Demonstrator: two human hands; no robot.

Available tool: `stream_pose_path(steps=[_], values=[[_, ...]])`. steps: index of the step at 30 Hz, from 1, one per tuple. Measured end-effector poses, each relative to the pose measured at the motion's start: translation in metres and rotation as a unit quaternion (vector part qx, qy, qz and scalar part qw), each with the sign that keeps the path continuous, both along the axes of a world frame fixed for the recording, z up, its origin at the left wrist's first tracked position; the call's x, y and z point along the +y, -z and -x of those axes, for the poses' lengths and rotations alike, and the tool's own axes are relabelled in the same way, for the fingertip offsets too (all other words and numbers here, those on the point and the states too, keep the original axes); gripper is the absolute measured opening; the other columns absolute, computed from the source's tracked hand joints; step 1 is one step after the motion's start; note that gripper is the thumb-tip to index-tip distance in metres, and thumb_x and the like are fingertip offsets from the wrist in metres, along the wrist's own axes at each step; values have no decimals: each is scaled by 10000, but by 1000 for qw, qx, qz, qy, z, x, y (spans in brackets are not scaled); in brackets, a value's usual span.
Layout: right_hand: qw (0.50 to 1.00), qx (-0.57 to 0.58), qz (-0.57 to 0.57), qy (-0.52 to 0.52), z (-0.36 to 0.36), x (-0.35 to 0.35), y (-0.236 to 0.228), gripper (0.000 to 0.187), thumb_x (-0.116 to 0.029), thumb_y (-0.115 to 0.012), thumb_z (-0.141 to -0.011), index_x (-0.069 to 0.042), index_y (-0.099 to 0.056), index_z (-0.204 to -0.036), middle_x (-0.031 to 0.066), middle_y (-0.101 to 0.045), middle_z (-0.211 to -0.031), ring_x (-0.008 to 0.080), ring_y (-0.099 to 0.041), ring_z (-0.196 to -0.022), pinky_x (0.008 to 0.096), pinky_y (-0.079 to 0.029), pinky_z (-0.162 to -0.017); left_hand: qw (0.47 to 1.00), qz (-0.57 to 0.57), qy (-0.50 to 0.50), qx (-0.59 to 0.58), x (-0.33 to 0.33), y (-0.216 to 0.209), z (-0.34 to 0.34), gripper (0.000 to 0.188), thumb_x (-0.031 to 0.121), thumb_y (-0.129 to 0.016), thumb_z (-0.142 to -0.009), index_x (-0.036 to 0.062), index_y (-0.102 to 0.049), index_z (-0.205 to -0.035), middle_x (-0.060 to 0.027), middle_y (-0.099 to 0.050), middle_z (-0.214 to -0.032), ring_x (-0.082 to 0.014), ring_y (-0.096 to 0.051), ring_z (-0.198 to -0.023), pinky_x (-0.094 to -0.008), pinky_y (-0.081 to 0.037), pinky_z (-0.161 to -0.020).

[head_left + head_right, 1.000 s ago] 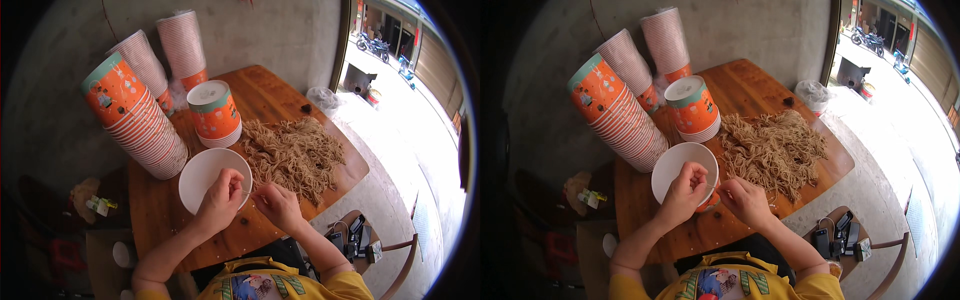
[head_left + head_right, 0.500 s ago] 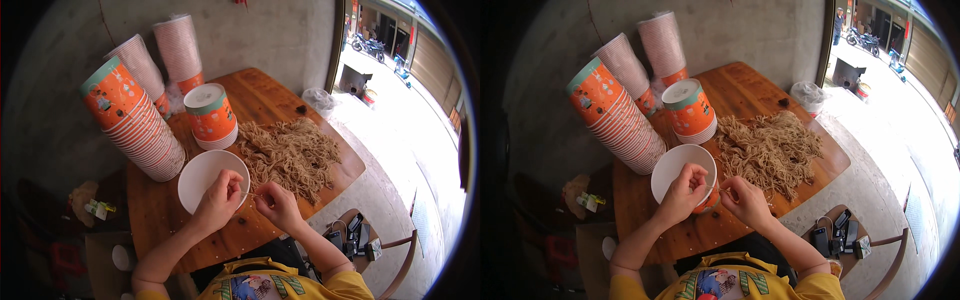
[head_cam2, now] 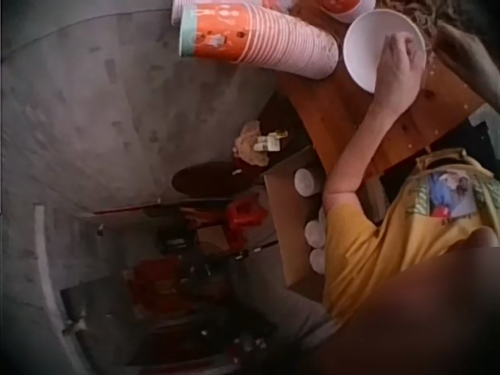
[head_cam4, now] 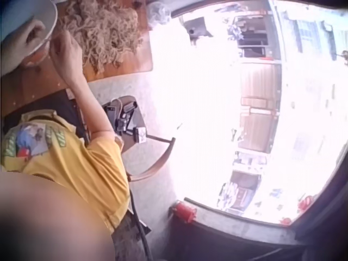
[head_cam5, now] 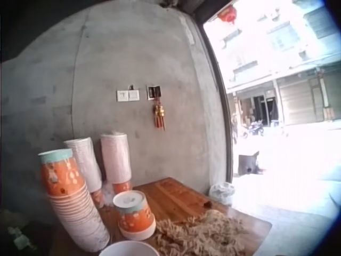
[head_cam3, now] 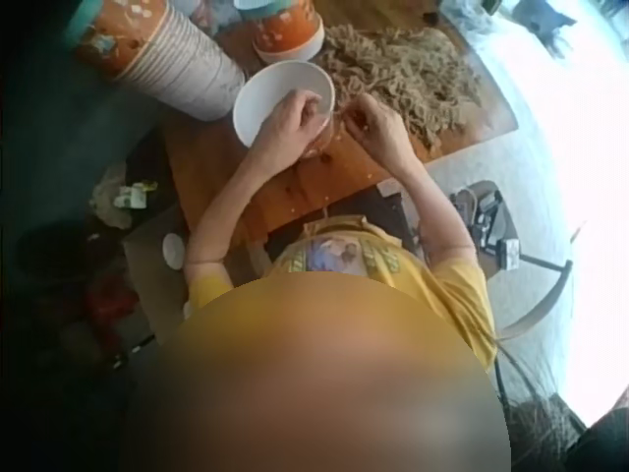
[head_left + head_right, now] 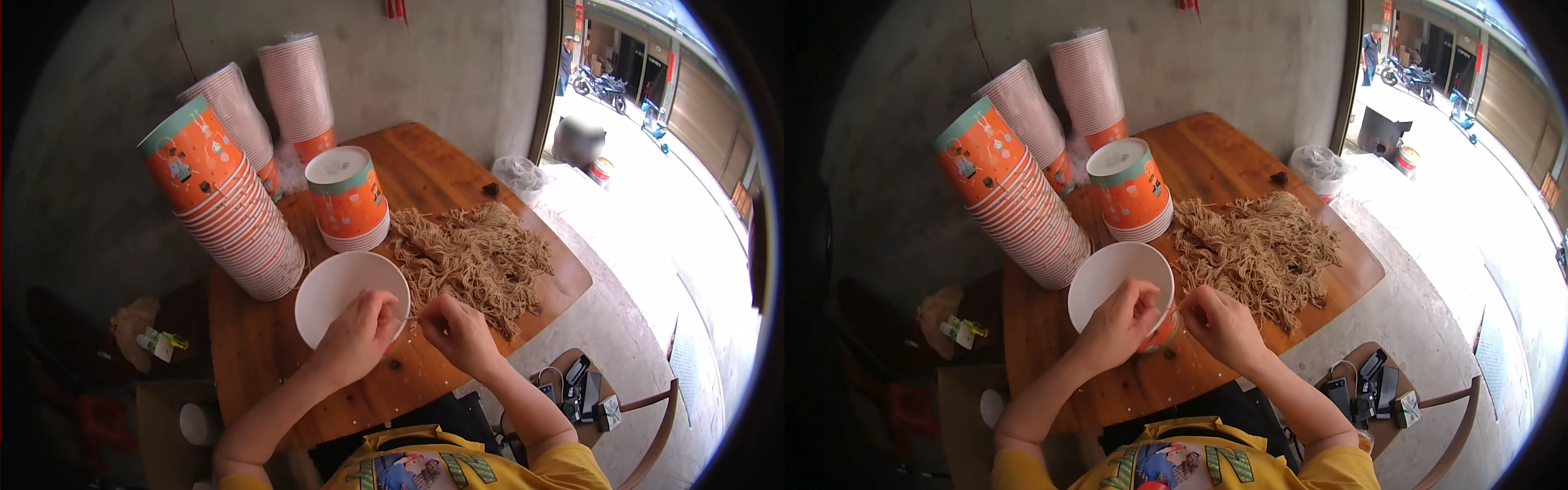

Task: Packaging bundles of decorative fibers into paper cups and securing them using thin wire.

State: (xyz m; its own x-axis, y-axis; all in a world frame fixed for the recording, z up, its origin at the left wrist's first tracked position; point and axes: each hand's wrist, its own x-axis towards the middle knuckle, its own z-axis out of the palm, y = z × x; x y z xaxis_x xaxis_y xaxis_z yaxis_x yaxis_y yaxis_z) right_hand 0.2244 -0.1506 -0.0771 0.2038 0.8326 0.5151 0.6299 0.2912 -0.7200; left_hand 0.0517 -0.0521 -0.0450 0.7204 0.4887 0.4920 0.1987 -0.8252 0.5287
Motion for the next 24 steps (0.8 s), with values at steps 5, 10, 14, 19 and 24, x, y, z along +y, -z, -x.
stream_pose_path(steps=[5, 10, 14, 19, 24], values=[[995, -80, -60, -22, -8, 9, -21, 133, -45, -675, -827, -70, -648, -956, 77, -586, -792, 224, -595, -650, 321, -500, -605, 979, 67, -13, 191, -16, -17, 25, 213, 213, -670, -863, 61, -530, -915, -105, -587, -917, -311, -597, -835, -406, -496, -702], [976, -163, -104, -99, -7, 29, -40, 141, -110, -675, -838, -87, -663, -977, 82, -607, -858, 275, -630, -745, 381, -522, -635, 983, -82, 26, 162, -9, -17, 60, 190, 223, -668, -862, 62, -569, -879, -77, -594, -864, -276, -596, -845, -383, -502, -725], [981, -66, 83, -162, 11, 45, -50, 199, -211, -576, -940, -92, -669, -1069, 69, -657, -758, 223, -660, -716, 348, -519, -664, 988, -70, 39, 133, 1, -15, 86, 196, 225, -689, -844, 67, -603, -920, -73, -594, -839, -265, -583, -846, -363, -497, -739], [963, -28, 228, -140, 29, 57, -58, 341, -326, -432, -1023, -90, -648, -1139, 54, -656, -618, 169, -674, -642, 313, -514, -681, 994, 57, -37, 83, -15, -13, 88, 184, 196, -710, -833, 73, -632, -945, -55, -610, -853, -249, -571, -900, -362, -499, -763], [947, -61, 279, -149, 36, 66, -65, 341, -307, -419, -1019, -64, -634, -1124, 67, -670, -639, 187, -697, -680, 320, -517, -690, 992, 35, -119, 1, -22, 4, 67, 138, 140, -676, -843, 75, -632, -957, -56, -607, -814, -257, -578, -886, -370, -476, -793]])
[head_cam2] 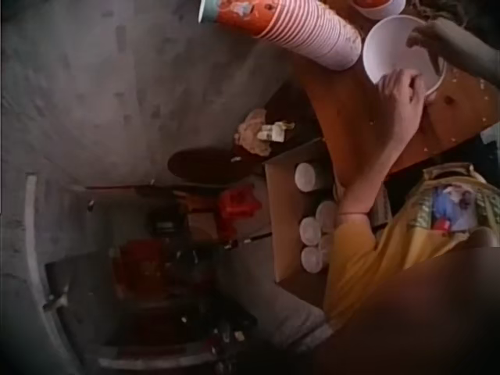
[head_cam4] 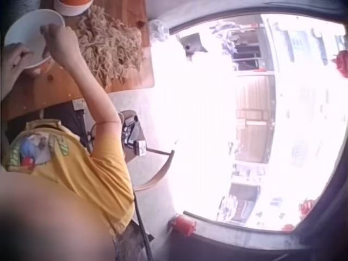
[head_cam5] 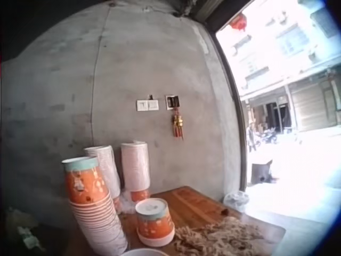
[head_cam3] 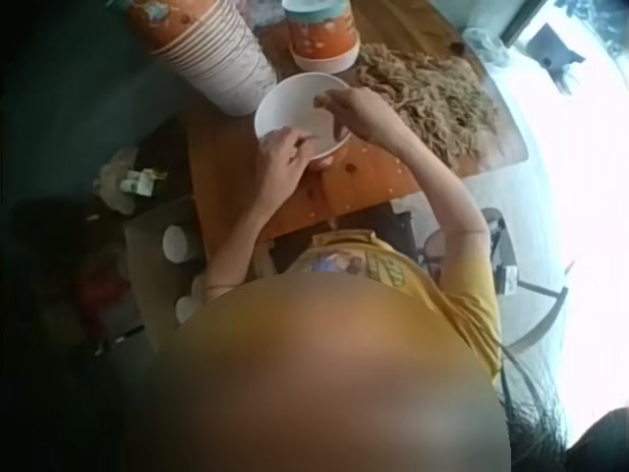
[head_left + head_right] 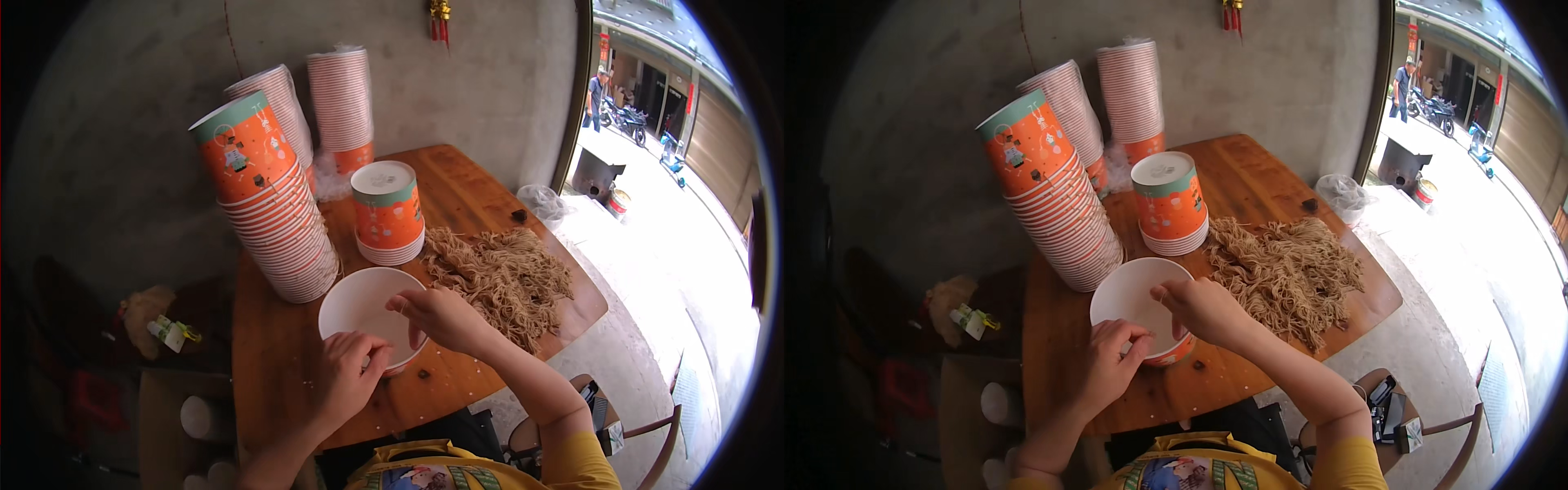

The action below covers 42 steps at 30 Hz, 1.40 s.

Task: Packaging bundles of decorative fibers into paper cups and securing them using thin wire.

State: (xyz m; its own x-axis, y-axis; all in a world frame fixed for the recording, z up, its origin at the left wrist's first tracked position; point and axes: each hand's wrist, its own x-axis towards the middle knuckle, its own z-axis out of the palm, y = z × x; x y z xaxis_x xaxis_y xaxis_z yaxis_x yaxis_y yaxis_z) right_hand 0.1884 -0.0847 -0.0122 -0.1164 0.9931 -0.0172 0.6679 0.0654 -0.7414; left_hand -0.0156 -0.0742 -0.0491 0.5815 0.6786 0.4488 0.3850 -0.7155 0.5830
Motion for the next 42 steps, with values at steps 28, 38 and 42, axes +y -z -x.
stream_pose_path(steps=[28, 38, 42], values=[[969, 194, 135, -72, -10, 66, 12, 405, -354, -427, -1007, -47, -692, -998, 48, -654, -597, 61, -424, -466, 223, -347, -464, 995, -49, 71, 48, 32, 4, 26, 101, 87, -561, -709, 90, -483, -773, -100, -479, -904, -318, -482, -949, -464, -314, -962], [890, 425, 155, -50, -57, 41, -19, 168, -102, -500, -921, -119, -561, -1076, -11, -529, -658, 33, -472, -573, 173, -310, -430, 951, -279, -18, 132, 5, 2, 42, 237, 97, -690, -691, 169, -671, -916, -60, -471, -1049, -293, -424, -1091, -519, -337, -986], [696, 700, 109, -118, -94, 31, 6, 116, -111, -468, -959, -39, -545, -1005, 57, -607, -857, 128, -587, -685, 219, -516, -545, 938, -311, -64, 142, 31, 6, 70, 205, 90, -705, -706, 179, -673, -889, -65, -482, -1110, -306, -406, -1164, -535, -318, -1003]])
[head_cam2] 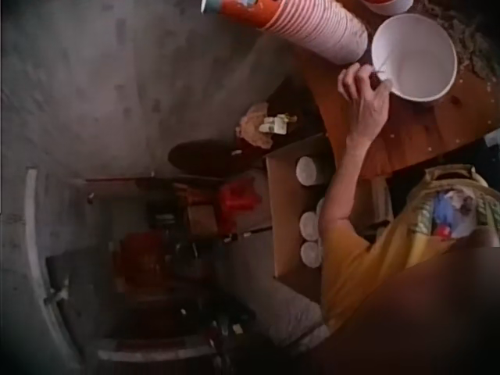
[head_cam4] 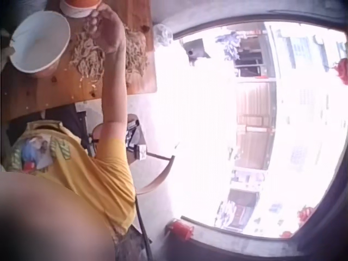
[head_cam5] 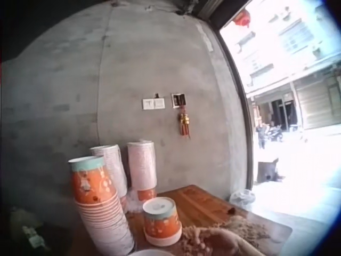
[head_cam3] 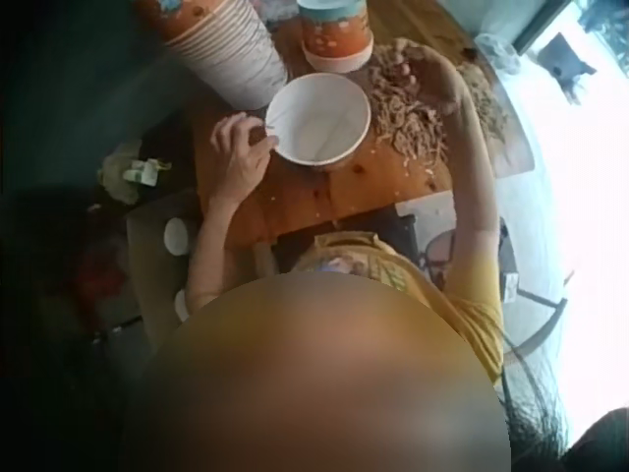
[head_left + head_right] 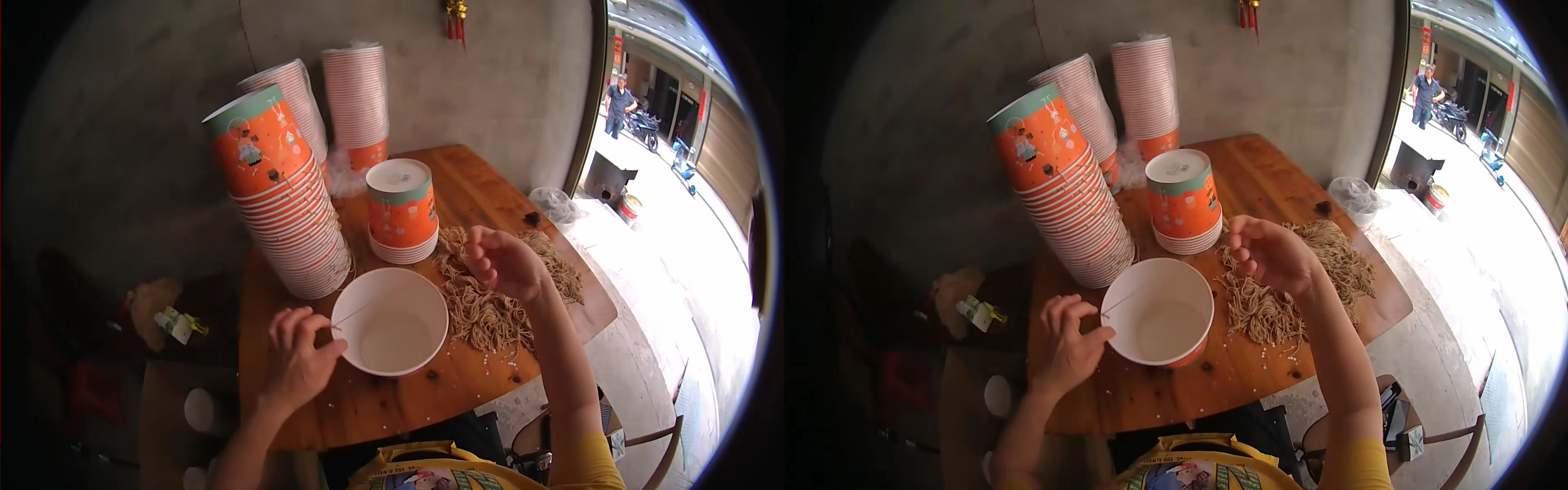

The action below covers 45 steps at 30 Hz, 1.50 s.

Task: Packaging bundles of decorative fibers into paper cups and securing them using thin wire.

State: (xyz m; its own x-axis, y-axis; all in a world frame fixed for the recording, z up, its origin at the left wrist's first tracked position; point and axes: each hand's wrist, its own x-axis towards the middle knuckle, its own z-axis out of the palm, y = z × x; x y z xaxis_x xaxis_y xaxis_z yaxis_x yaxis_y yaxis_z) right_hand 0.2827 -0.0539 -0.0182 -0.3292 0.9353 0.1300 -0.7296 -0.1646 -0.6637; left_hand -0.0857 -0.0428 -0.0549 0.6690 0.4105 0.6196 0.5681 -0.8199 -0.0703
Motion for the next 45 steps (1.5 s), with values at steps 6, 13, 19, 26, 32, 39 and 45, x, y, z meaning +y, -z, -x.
stream_pose_path(steps=[6, 13, 19, 26, 32, 39, 45], values=[[990, 128, -58, 29, -14, -33, 24, 296, -39, -414, -995, 6, -478, -1280, 174, -574, -1286, 307, -591, -1162, 355, -559, -918, 999, -34, 2, -6, 42, -3, 15, 179, 13, -680, -713, 140, -663, -838, -83, -518, -1107, -321, -482, -1115, -462, -375, -983], [954, -190, -22, 232, 16, -52, 43, 180, -161, -535, -982, -26, -624, -1062, 74, -690, -925, 98, -646, -674, 209, -524, -560, 940, 321, 91, -65, -33, -38, -22, 408, 116, -706, -802, 36, -511, -1151, -166, -583, -1078, -347, -612, -1001, -417, -510, -829], [930, -287, -34, 228, 42, -63, 49, 143, -134, -524, -989, -42, -594, -1073, 63, -689, -974, 122, -662, -829, 255, -525, -714, 861, 508, -10, -34, -43, -43, -39, 263, 60, -609, -858, 24, -566, -1115, -140, -663, -985, -228, -677, -864, -301, -527, -761], [924, -326, -70, 185, 81, -68, 58, 80, -67, -635, -916, -38, -585, -971, 60, -697, -999, 105, -657, -883, 241, -509, -737, 771, 616, 22, -159, -15, -46, -11, 184, -9, -560, -854, 1, -548, -1037, -16, -614, -948, -73, -581, -878, -244, -497, -778], [905, -348, -148, 194, 114, -62, 60, 90, -58, -614, -927, 8, -620, -990, 55, -702, -953, 101, -649, -845, 261, -527, -765, 665, 712, 47, -222, -15, -61, -20, 241, -13, -577, -833, 20, -552, -1070, -12, -598, -979, -68, -570, -882, -240, -501, -779], [847, -426, -206, 243, 120, -64, 61, 132, -42, -647, -888, -19, -641, -1018, 58, -697, -909, 130, -654, -794, 274, -526, -739, 638, 746, 42, -187, -12, -62, -24, 255, -24, -564, -831, 19, -567, -1082, -14, -602, -989, -75, -577, -892, -234, -497, -774], [642, -525, -417, 371, 129, -70, 50, 408, 0, -713, -729, -88, -663, -1124, 43, -627, -872, 218, -585, -745, 316, -492, -649, 652, 740, 47, -159, -15, -61, -39, 227, -27, -553, -836, 9, -566, -1060, -7, -596, -958, -71, -564, -876, -223, -474, -787]])
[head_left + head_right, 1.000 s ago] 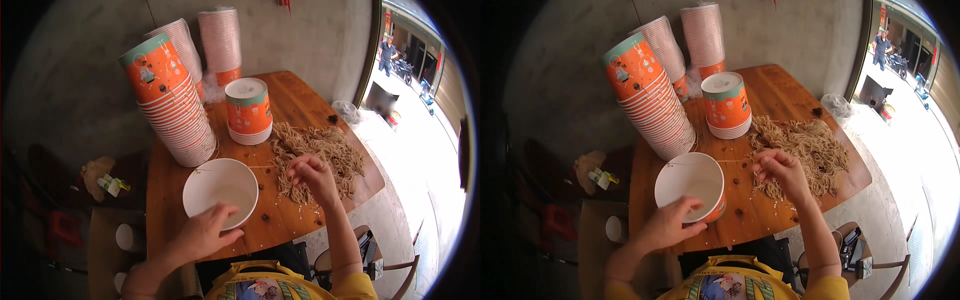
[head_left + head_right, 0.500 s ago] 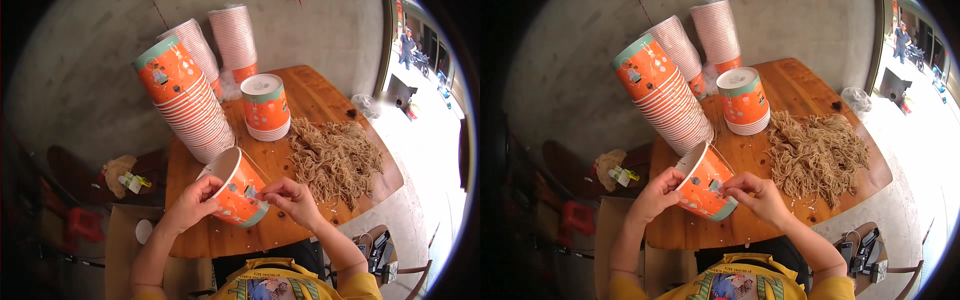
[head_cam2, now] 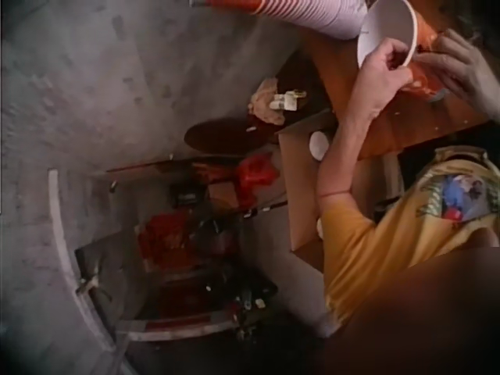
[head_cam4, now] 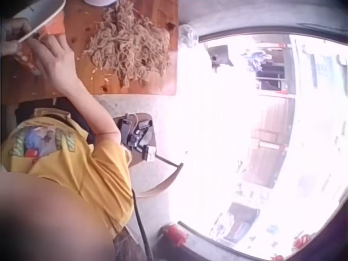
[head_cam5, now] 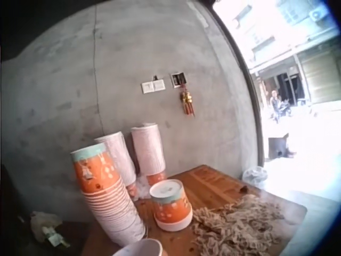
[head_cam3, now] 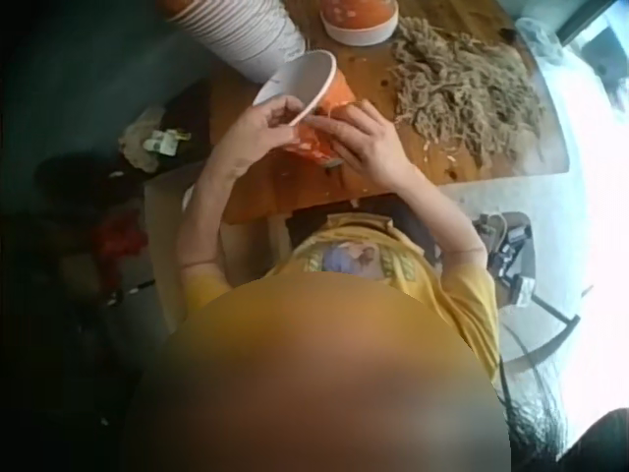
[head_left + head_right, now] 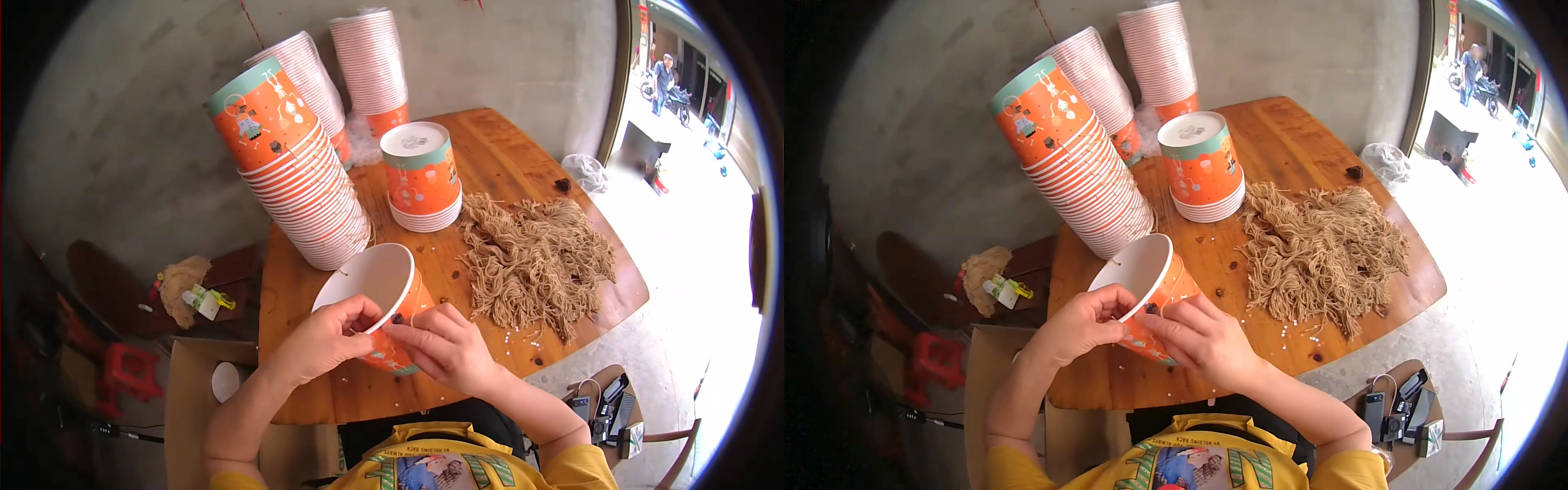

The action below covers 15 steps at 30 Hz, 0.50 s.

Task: Packaging bundles of decorative fibers into paper cups and securing them using thin wire.

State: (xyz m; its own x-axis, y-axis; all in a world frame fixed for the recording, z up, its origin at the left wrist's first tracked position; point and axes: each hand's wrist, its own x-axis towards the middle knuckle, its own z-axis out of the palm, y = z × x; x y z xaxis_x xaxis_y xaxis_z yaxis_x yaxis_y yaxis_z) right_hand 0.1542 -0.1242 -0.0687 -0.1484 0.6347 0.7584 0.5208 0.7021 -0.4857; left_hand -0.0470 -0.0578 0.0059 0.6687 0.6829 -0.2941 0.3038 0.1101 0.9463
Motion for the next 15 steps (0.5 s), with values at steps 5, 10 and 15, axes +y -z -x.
stream_pose_path(steps=[5, 10, 15], values=[[992, -101, -24, 77, -12, -4, -1, 362, -27, -704, -680, -89, -670, -1035, 49, -592, -830, 221, -566, -695, 311, -495, -595, 999, -22, 23, 3, 0, 1, -7, 221, -24, -555, -839, 9, -557, -1057, -6, -592, -947, -76, -564, -883, -237, -475, -799], [862, 322, 358, -159, -28, -7, -6, 144, -43, -474, -986, -18, -611, -1024, 64, -678, -1077, 139, -669, -935, 265, -546, -729, 997, -77, 17, 7, -2, 8, -5, 194, 5, -556, -859, 14, -554, -1053, -20, -612, -946, -86, -582, -867, -260, -492, -774], [760, 503, 355, -210, -44, -8, -24, 178, -84, -508, -987, -16, -567, -1141, 121, -659, -1115, 176, -662, -980, 294, -532, -847, 928, -345, 54, 131, -23, 15, -27, 188, 67, -599, -823, 48, -563, -1007, -126, -620, -940, -286, -633, -822, -374, -508, -729]])
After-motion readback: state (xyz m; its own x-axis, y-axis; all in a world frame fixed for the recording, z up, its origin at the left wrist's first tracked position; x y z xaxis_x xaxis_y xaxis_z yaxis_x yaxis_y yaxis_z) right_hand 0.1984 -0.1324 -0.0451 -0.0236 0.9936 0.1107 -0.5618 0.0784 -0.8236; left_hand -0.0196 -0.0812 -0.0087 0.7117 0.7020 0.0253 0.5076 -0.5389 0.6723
